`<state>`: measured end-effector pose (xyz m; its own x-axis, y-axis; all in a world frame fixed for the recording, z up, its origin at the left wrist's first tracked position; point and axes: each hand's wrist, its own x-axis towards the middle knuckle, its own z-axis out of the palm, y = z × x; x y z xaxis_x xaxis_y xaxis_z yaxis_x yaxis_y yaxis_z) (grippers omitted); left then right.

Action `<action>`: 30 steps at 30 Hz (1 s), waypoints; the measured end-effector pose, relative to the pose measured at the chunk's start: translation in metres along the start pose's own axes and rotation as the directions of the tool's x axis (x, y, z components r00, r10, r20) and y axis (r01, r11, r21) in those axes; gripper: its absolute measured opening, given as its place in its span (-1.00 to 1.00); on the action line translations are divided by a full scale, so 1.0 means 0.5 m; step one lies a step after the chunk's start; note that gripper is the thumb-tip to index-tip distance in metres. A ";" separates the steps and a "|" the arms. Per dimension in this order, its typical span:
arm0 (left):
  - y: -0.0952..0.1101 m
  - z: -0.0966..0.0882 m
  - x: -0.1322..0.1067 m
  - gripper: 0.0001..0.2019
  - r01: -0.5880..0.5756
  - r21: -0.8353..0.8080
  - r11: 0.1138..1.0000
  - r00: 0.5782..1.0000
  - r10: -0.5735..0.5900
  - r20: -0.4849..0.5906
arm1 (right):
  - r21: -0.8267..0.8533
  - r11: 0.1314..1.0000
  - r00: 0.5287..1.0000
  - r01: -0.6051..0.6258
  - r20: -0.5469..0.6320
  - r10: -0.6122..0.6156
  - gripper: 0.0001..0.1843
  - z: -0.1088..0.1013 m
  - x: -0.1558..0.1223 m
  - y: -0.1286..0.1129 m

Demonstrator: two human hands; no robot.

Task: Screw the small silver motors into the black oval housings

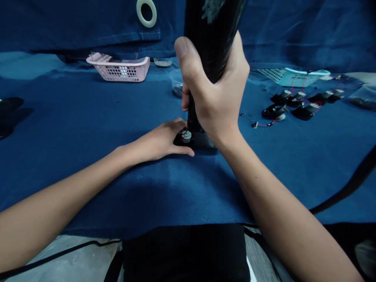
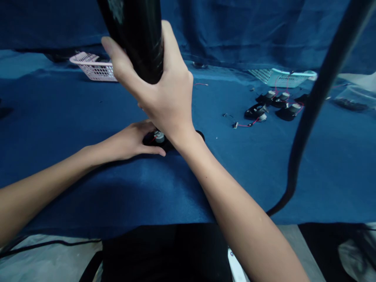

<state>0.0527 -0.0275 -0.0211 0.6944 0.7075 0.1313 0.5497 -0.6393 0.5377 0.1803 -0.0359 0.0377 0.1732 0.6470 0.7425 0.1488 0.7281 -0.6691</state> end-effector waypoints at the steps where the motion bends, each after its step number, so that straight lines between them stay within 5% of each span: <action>1: -0.001 0.000 0.000 -0.36 -0.002 -0.001 1.000 1.000 0.002 -0.002 | 0.008 1.000 1.000 -0.006 0.013 0.005 -0.62 -0.001 0.000 -0.001; 30: 0.002 -0.003 -0.001 -0.37 -0.012 -0.008 1.000 1.000 0.012 -0.009 | 0.131 0.991 0.999 -0.037 0.032 0.033 -0.61 -0.004 -0.002 -0.002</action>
<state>0.0521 -0.0279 -0.0195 0.6971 0.7022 0.1451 0.5375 -0.6457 0.5424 0.1820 -0.0378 0.0374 0.1466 0.6776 0.7207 0.0134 0.7272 -0.6863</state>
